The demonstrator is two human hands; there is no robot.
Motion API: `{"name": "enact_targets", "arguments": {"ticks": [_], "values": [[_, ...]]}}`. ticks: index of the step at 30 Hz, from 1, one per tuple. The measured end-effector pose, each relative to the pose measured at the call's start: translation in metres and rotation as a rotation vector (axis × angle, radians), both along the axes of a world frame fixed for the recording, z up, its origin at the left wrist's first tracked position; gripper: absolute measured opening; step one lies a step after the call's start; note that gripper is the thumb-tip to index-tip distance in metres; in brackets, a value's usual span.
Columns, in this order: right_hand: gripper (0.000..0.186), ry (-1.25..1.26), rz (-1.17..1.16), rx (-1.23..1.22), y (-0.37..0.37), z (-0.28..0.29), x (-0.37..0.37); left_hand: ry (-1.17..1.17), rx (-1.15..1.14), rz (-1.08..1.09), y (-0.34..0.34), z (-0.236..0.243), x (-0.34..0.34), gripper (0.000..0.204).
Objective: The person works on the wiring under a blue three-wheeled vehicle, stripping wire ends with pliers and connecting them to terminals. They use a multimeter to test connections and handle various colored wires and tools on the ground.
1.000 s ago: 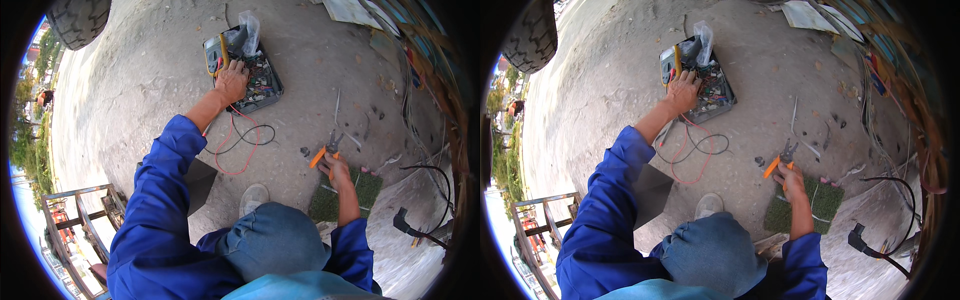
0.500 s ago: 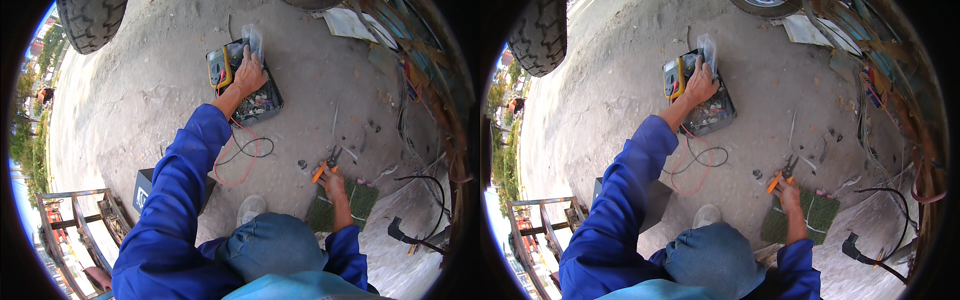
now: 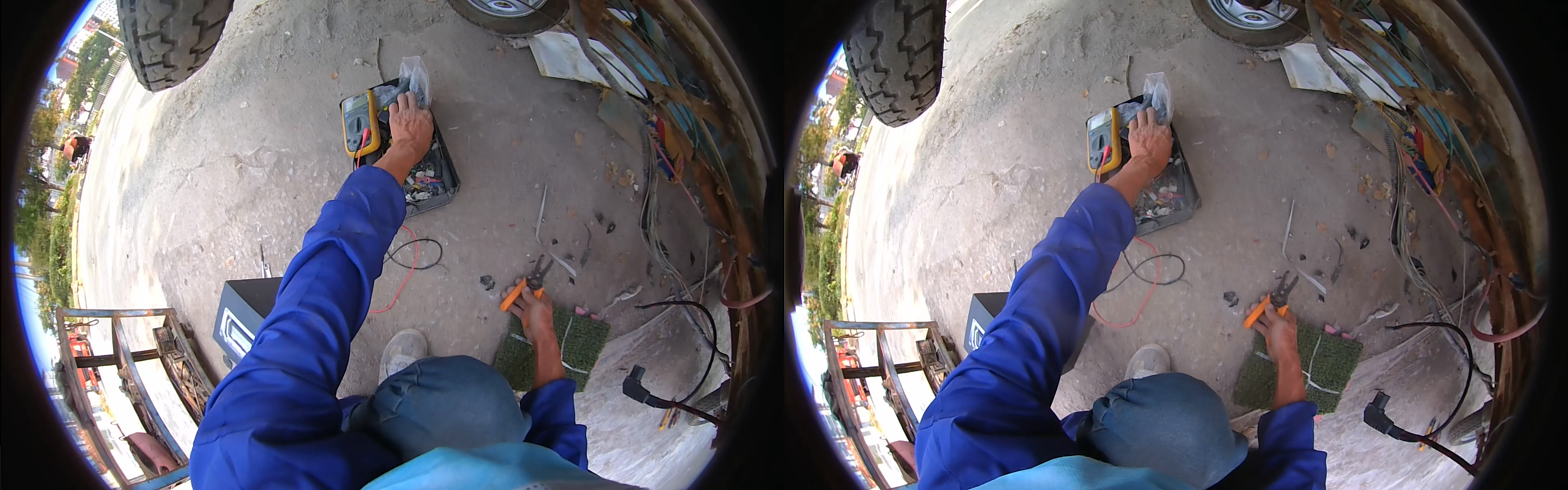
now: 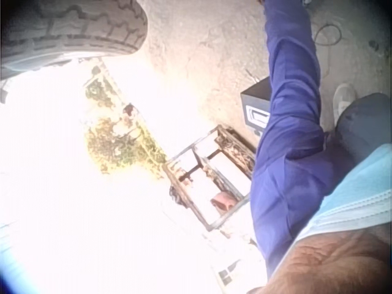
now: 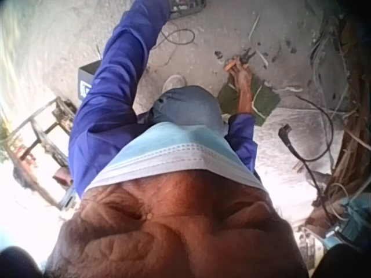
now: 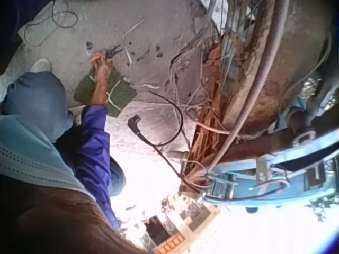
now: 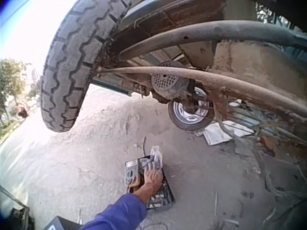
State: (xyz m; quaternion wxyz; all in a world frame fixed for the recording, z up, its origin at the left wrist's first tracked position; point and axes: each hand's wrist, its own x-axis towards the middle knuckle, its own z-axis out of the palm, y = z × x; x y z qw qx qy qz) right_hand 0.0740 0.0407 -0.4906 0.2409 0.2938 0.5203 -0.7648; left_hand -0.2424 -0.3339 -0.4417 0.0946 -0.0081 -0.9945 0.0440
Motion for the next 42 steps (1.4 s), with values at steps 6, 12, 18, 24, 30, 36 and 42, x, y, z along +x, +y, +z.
{"name": "enact_targets", "arguments": {"ticks": [6,12,18,24,30,36,42], "values": [[0.035,0.005,0.009,-0.007,0.001,0.004,0.000,-0.043,0.206,0.204,-0.006,0.008,-0.013,0.057],[0.035,0.024,0.014,-0.044,0.003,0.004,0.000,-0.111,0.147,0.241,-0.025,0.018,-0.019,0.055],[0.034,0.010,-0.004,-0.039,0.003,-0.002,0.001,-0.157,-0.171,-0.005,-0.013,0.022,0.003,0.033],[0.033,0.009,-0.004,-0.018,0.002,-0.001,0.000,-0.297,-0.244,-0.115,0.019,0.048,0.057,0.035],[0.028,0.011,-0.009,-0.019,0.001,0.001,-0.001,-0.475,-0.122,-0.169,0.049,0.078,0.089,0.033],[0.029,0.017,0.004,-0.018,0.002,0.000,-0.001,-0.426,-0.100,-0.242,0.058,0.086,0.115,0.054],[0.033,0.033,0.015,-0.034,0.004,-0.002,-0.001,-0.407,-0.225,-0.471,0.055,0.069,0.147,0.063]]}}
